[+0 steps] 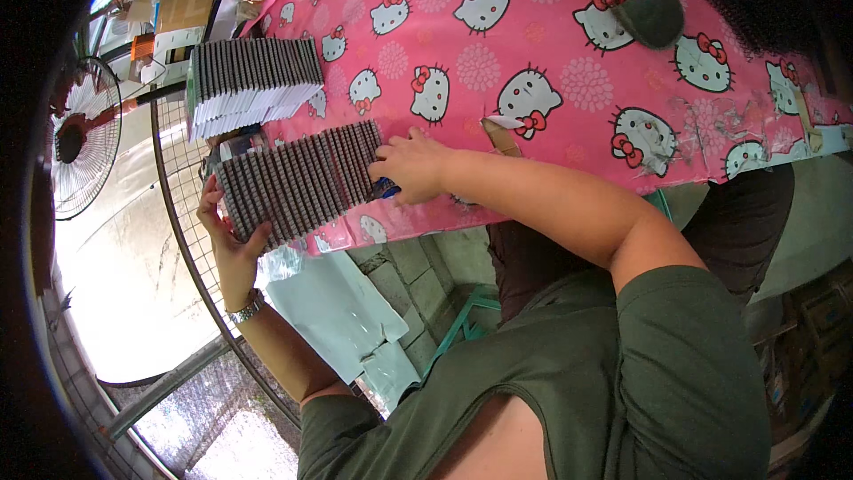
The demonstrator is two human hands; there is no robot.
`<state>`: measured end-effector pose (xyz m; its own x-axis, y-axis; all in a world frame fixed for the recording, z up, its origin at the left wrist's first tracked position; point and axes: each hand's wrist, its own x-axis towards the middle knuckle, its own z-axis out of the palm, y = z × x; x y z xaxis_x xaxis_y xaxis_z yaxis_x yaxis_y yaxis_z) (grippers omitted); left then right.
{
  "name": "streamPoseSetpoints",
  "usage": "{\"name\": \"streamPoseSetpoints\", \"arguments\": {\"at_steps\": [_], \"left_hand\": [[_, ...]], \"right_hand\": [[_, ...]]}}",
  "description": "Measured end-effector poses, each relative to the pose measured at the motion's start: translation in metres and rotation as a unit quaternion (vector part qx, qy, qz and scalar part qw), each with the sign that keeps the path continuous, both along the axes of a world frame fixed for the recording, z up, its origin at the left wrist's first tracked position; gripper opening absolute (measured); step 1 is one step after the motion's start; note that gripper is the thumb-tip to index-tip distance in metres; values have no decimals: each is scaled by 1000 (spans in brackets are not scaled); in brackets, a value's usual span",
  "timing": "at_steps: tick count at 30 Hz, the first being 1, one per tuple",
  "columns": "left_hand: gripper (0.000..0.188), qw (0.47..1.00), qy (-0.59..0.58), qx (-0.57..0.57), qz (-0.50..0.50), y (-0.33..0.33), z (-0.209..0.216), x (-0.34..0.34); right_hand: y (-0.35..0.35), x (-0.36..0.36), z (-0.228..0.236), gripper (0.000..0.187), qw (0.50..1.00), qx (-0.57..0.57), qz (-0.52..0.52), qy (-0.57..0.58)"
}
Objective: The person manually binds spiral notebooks by threading a plastic coil through the holes and then places the finished notebooks into a cardboard box.
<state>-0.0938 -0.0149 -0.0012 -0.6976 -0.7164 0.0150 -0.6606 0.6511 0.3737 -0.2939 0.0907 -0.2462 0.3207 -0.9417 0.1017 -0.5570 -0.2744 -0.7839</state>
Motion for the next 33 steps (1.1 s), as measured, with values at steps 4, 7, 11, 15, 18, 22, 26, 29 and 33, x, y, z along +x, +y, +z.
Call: {"name": "streamPoseSetpoints", "arguments": {"at_steps": [4,7,11,15,18,22,26,29,33], "left_hand": [[79,997,53,45,14,3,-4,-7],[79,997,54,48,15,2,-5,-3],[79,997,59,49,16,4,-4,-10],[81,998,46,35,4,2,-3,-2],[82,998,52,40,18,4,-3,-9],[88,998,48,40,27,5,-3,-8],[89,997,53,36,50,10,-2,-14],[87,999,42,9,33,5,-8,-9],[86,999,42,-3,21,8,-8,-13]], "right_hand": [[-20,-5,10,45,980,183,70,-47],[-21,-6,17,42,968,229,82,-56],[-9,-6,-12,36,995,-84,-31,-47],[-11,-3,-9,38,999,-17,5,-31],[-25,-6,11,44,978,194,75,-22],[-17,-12,4,41,999,30,27,-8],[-11,-10,-14,40,991,-131,-27,-1],[-29,-11,8,49,983,163,88,-15],[-32,-6,6,47,986,150,67,23]]}}
